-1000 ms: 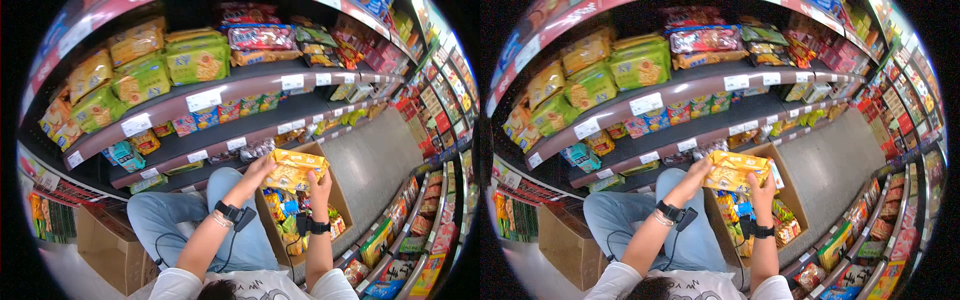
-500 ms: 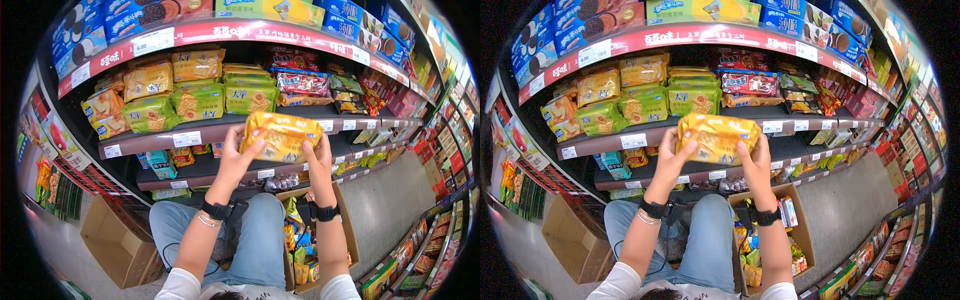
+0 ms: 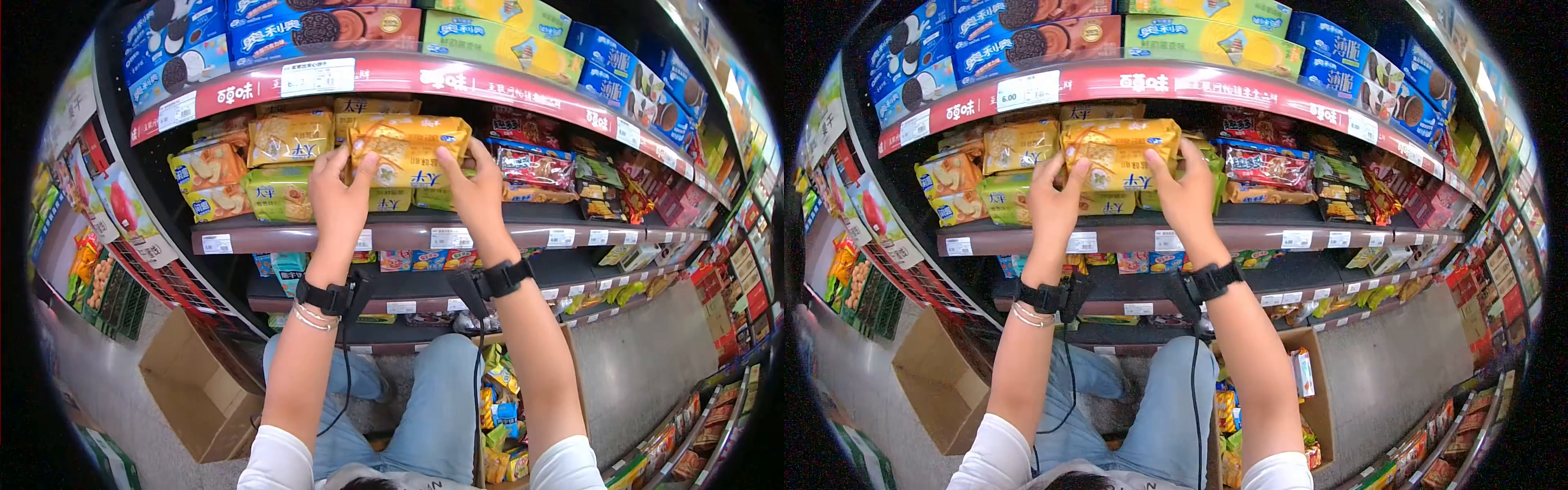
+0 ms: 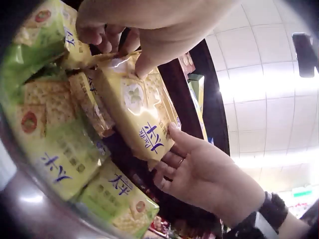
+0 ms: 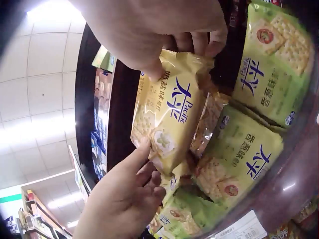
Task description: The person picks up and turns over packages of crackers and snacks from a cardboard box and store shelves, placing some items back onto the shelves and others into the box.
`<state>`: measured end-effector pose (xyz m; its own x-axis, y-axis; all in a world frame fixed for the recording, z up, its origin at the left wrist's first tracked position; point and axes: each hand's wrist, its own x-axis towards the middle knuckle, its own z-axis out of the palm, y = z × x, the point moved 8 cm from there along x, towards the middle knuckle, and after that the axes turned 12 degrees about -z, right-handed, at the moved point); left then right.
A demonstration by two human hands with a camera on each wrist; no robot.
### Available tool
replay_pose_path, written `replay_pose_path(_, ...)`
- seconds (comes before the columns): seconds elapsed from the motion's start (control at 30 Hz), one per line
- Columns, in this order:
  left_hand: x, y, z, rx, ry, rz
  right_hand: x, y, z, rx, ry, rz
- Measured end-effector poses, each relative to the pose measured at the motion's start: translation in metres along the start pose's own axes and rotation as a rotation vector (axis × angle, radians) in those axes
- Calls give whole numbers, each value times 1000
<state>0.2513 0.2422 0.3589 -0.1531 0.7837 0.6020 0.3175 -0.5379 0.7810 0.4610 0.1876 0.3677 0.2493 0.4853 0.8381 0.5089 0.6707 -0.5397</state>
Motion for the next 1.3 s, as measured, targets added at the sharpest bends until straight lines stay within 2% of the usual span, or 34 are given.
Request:
replay_pose_path(0.1,12,-5,-12,61,108,50,12,5,21,-15,24,-26)
replay_pose_path(0.2,25,-17,-9,-4,74,32,17,11,32,-27,42,-18)
replay_pose_path(0.27,27,-19,-8,4,29,-34,18,24,36,-52,63,-19)
replay_pose_path(0.37,27,-18,-5,-13,-76,-155,18,38,39,-76,60,81)
replay_pose_path(0.4,26,-20,-3,-23,-119,-199,18,38,42,-111,34,53)
replay_pose_path(0.53,28,-30,0,4,-47,-15,17,35,47,-262,-25,-43)
replay_pose_path(0.67,29,-27,2,24,-72,-11,17,37,51,-374,-50,-91)
replay_pose_path(0.77,29,-23,2,18,-68,15,15,35,49,-430,-84,-20)
replay_pose_path(0.93,19,-13,-4,14,80,132,13,25,37,-481,-21,-120)
replay_pose_path(1.03,11,-2,-4,1,107,102,6,14,22,-521,18,-172)
replay_pose_path(1.17,-12,19,15,-106,10,61,-12,-8,-6,-517,72,-157)
replay_pose_path(1.2,-20,22,24,-146,-29,42,-19,-11,-15,-505,80,-136)
replay_pose_path(1.23,-31,26,34,-188,-70,22,-28,-21,-25,-528,119,-216)
replay_pose_path(1.3,-57,30,59,-297,-180,-62,-49,-26,-47,-509,134,-186)
